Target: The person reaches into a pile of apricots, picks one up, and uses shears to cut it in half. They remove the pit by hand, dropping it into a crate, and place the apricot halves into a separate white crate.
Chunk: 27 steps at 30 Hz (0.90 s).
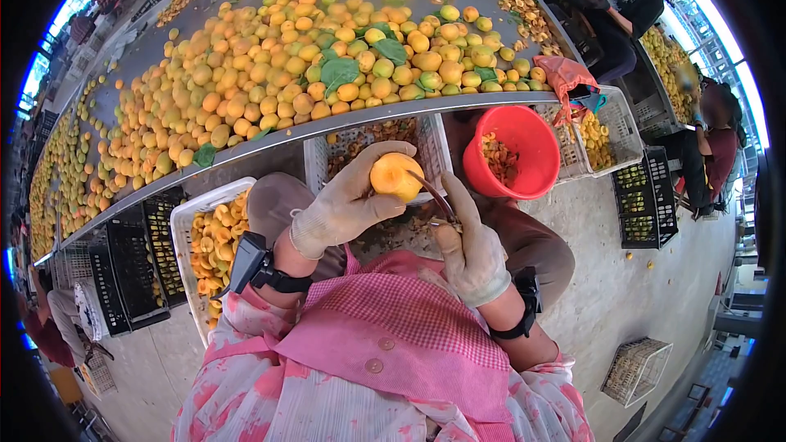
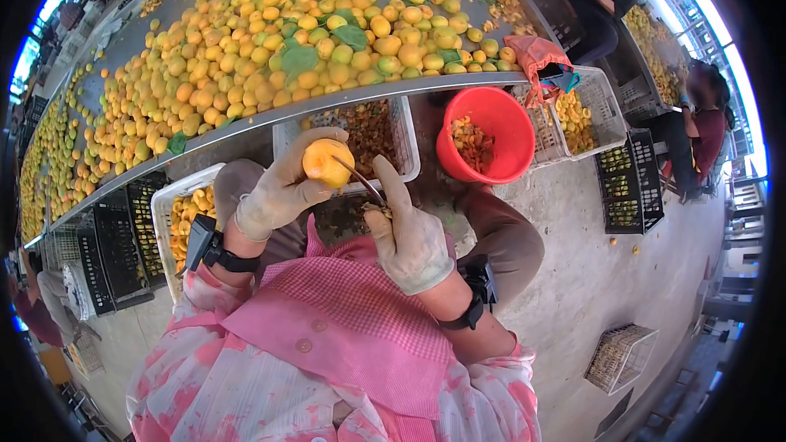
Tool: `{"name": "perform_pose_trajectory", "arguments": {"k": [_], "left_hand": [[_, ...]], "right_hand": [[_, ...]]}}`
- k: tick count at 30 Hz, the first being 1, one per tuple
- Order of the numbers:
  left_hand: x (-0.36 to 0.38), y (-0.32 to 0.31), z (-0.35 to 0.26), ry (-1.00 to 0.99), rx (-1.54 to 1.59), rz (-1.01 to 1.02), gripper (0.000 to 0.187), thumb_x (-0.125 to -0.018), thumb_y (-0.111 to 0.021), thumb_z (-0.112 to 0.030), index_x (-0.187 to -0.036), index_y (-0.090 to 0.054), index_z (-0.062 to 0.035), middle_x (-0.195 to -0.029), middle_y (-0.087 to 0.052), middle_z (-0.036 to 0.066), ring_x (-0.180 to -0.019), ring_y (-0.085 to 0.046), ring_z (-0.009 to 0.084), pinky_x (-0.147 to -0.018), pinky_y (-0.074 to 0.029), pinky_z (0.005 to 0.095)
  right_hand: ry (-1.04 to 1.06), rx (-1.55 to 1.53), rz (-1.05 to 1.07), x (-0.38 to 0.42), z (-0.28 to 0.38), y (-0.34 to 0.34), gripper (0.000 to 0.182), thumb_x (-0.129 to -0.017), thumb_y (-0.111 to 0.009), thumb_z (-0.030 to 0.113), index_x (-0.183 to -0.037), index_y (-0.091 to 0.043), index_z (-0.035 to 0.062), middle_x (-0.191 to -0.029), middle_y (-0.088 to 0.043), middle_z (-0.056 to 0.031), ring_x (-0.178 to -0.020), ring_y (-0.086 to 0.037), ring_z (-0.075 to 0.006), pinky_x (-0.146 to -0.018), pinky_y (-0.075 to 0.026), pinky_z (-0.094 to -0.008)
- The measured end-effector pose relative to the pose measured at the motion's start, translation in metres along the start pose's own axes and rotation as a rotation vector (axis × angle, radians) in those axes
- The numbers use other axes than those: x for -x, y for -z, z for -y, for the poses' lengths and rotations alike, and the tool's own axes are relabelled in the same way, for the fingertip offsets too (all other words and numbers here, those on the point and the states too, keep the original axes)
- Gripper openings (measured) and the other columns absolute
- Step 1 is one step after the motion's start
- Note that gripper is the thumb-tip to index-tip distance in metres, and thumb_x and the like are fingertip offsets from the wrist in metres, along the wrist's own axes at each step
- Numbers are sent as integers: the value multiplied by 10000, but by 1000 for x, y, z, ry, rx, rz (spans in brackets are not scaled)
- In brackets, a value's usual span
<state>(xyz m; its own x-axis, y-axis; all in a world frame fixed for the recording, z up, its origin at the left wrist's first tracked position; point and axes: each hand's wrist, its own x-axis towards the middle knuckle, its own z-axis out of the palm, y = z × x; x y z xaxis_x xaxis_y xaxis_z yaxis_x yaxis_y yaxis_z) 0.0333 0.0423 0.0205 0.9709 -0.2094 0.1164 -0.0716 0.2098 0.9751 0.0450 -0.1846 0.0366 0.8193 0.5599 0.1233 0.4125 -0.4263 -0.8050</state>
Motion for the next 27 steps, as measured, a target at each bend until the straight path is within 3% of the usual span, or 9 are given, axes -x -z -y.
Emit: {"name": "perform_pose_trajectory", "arguments": {"k": [2,6,11,17,20,23,25,27], "left_hand": [[0,4,-1,-52,-160,42,669,-888,-723,-271,-1402,-378,-17,-1193,-540,40,-1088,-508,130,-954,-422,264],[2,9,-1,-63,-200,72,675,-879,-734,-258,-1398,-377,-14,-1193,-542,50,-1090,-504,132,-963,-415,270],[2,10,-14,-59,-349,91,680,-815,-747,-58,-1391,-390,-4,-1192,-544,65,-1101,-503,143,-978,-408,284],[1,2,-23,-27,-332,67,683,-772,-691,37,-1388,-401,-5,-1198,-544,71,-1107,-502,145,-988,-400,280],[0,2,-20,-15,-267,89,680,-763,-674,54,-1385,-406,-7,-1199,-544,72,-1108,-501,145,-989,-398,278],[-2,2,-22,-66,-276,123,675,-766,-676,50,-1382,-409,-6,-1192,-545,71,-1101,-503,143,-981,-404,278],[-4,1,-25,-63,-295,121,674,-766,-678,49,-1382,-409,-6,-1186,-547,70,-1098,-504,143,-976,-408,279],[-5,1,-25,-60,-313,126,674,-766,-681,48,-1381,-409,-6,-1180,-548,70,-1094,-506,142,-971,-412,279]], "right_hand": [[7,9,3,1,0,1,601,-1004,-464,368,-1477,-313,28,-1086,-644,-249,-779,-645,-445,-650,-522,-466],[59,78,-21,2,-4,0,605,-995,-488,350,-1471,-320,17,-1091,-643,-249,-775,-647,-438,-642,-525,-465],[80,66,-5,4,-4,3,602,-989,-504,332,-1463,-330,5,-1128,-635,-246,-770,-651,-429,-642,-528,-457],[116,22,-77,3,-2,2,600,-997,-496,349,-1455,-338,-5,-1177,-624,-241,-778,-660,-417,-644,-535,-446],[182,45,-107,4,-1,3,599,-999,-495,352,-1453,-342,-6,-1121,-642,-242,-757,-661,-410,-631,-533,-438],[35,-59,-6,6,3,7,600,-996,-499,349,-1453,-343,-8,-999,-667,-229,-720,-652,-408,-614,-526,-439],[215,10,-122,5,-5,1,601,-990,-508,336,-1460,-336,4,-863,-664,-215,-677,-637,-412,-588,-514,-444],[190,32,-109,6,-4,1,603,-984,-516,325,-1465,-330,13,-851,-661,-216,-672,-633,-417,-583,-510,-452]]}}
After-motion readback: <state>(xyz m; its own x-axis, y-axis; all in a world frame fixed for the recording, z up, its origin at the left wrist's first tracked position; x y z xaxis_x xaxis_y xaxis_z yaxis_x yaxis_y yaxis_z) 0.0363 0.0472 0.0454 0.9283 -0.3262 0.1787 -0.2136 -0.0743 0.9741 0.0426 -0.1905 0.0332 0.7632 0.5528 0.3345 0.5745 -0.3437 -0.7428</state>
